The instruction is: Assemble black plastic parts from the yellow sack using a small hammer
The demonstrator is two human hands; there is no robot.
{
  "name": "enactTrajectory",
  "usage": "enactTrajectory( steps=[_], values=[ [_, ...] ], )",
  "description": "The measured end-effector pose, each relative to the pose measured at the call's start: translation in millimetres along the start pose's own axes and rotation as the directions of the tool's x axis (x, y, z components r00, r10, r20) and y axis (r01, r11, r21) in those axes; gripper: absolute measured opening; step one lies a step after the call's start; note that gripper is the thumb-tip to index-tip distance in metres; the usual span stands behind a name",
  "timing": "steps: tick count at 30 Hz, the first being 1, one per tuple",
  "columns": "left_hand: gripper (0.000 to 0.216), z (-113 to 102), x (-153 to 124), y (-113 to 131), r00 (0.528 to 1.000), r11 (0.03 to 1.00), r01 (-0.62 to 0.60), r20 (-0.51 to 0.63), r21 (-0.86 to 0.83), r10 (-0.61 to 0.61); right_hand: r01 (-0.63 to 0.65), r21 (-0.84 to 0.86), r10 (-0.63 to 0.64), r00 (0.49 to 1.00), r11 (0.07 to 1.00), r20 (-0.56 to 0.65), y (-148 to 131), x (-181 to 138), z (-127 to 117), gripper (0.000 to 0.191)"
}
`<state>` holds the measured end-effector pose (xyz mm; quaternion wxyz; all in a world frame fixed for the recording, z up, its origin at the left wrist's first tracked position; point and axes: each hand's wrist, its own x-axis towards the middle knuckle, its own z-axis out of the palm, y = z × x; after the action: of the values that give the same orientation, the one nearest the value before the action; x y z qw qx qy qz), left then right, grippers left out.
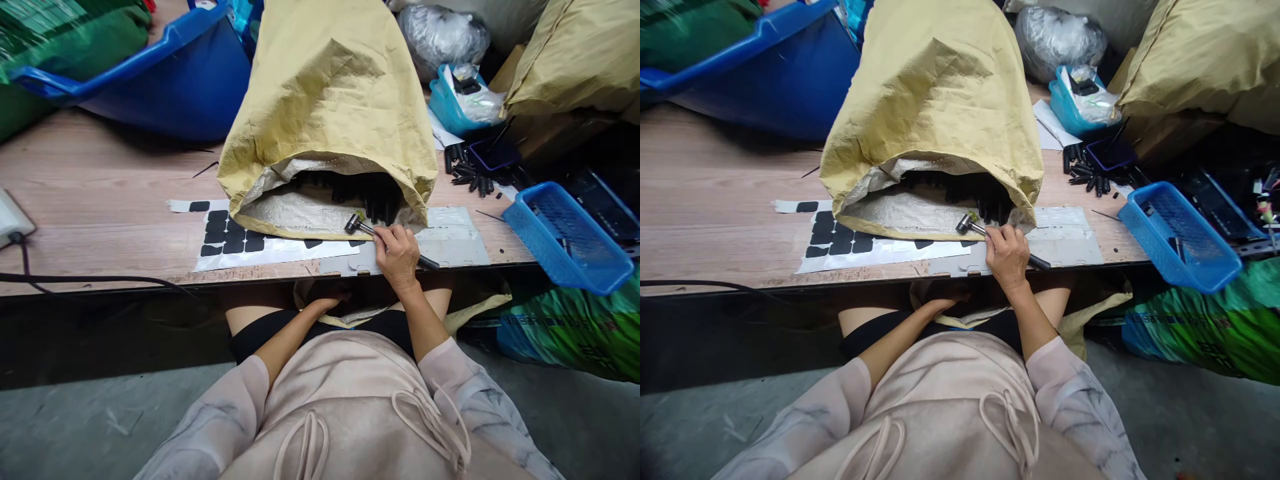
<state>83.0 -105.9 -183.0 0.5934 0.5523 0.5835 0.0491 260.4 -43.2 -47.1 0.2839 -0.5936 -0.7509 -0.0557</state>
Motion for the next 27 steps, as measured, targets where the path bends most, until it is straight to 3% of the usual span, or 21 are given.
enactTrajectory(
  steps=[7, 12, 14, 16, 18, 20, 21, 22, 24, 25, 26, 27],
  values=[
    [0.035, -1.1, 0.2, -15.8, 0.998, 1.000, -0.001, -0.062, -0.018, 0.000, -0.002, 0.012, 0.002, 1.000, 1.000, -0.005, 0.3, -0.9, 1.0, 0.027],
    [0.030, -9.9, -15.2, -10.1, 1.000, 1.000, -0.027, 0.017, 0.017, 0.026, -0.004, 0.005, 0.004, 1.000, 1.000, -0.011, -0.4, -1.3, 0.2, 0.026],
    [0.030, -17.4, -30.7, 3.7, 0.992, 0.996, -0.067, 0.113, 0.065, 0.059, -0.003, 0.008, 0.003, 1.000, 1.000, 0.002, -0.8, -1.2, -0.7, 0.027],
    [0.032, -29.8, -51.9, 26.8, 0.944, 0.973, -0.201, 0.288, 0.111, 0.162, -0.004, 0.013, 0.003, 1.000, 1.000, 0.014, -1.0, -1.0, -1.3, 0.027],
    [0.037, -48.2, -74.8, 56.8, 0.830, 0.927, -0.372, 0.463, 0.045, 0.311, -0.006, 0.014, 0.005, 1.000, 1.000, 0.016, -1.1, -0.9, -1.4, 0.027],
    [0.043, -71.8, -92.7, 88.0, 0.751, 0.912, -0.399, 0.539, -0.091, 0.382, -0.009, 0.012, 0.009, 1.000, 1.000, 0.013, -1.1, -1.0, -1.1, 0.027],
    [0.046, -84.7, -97.7, 102.3, 0.754, 0.910, -0.386, 0.517, -0.150, 0.405, -0.010, 0.012, 0.009, 1.000, 1.000, 0.010, -1.1, -1.0, -0.8, 0.027],
    [0.048, -97.6, -99.2, 114.9, 0.790, 0.905, -0.387, 0.442, -0.178, 0.425, -0.009, 0.012, 0.009, 1.000, 1.000, 0.007, -1.1, -1.1, -0.5, 0.027],
    [0.048, -121.6, -91.3, 135.1, 0.872, 0.878, -0.447, 0.136, -0.171, 0.470, -0.007, 0.013, 0.007, 1.000, 1.000, 0.000, -1.1, -1.1, 0.0, 0.026],
    [0.046, -131.9, -82.4, 143.0, 0.876, 0.867, -0.482, -0.072, -0.123, 0.477, -0.005, 0.015, 0.005, 1.000, 1.000, -0.005, -1.1, -1.1, 0.3, 0.026],
    [0.043, -140.7, -71.3, 149.8, 0.841, 0.867, -0.495, -0.279, -0.048, 0.464, -0.003, 0.016, 0.003, 1.000, 1.000, -0.009, -1.1, -1.1, 0.5, 0.026],
    [0.040, -147.8, -58.8, 155.9, 0.775, 0.880, -0.473, -0.456, 0.039, 0.437, -0.002, 0.016, 0.002, 1.000, 1.000, -0.014, -1.0, -1.0, 0.8, 0.025]
  ],
)
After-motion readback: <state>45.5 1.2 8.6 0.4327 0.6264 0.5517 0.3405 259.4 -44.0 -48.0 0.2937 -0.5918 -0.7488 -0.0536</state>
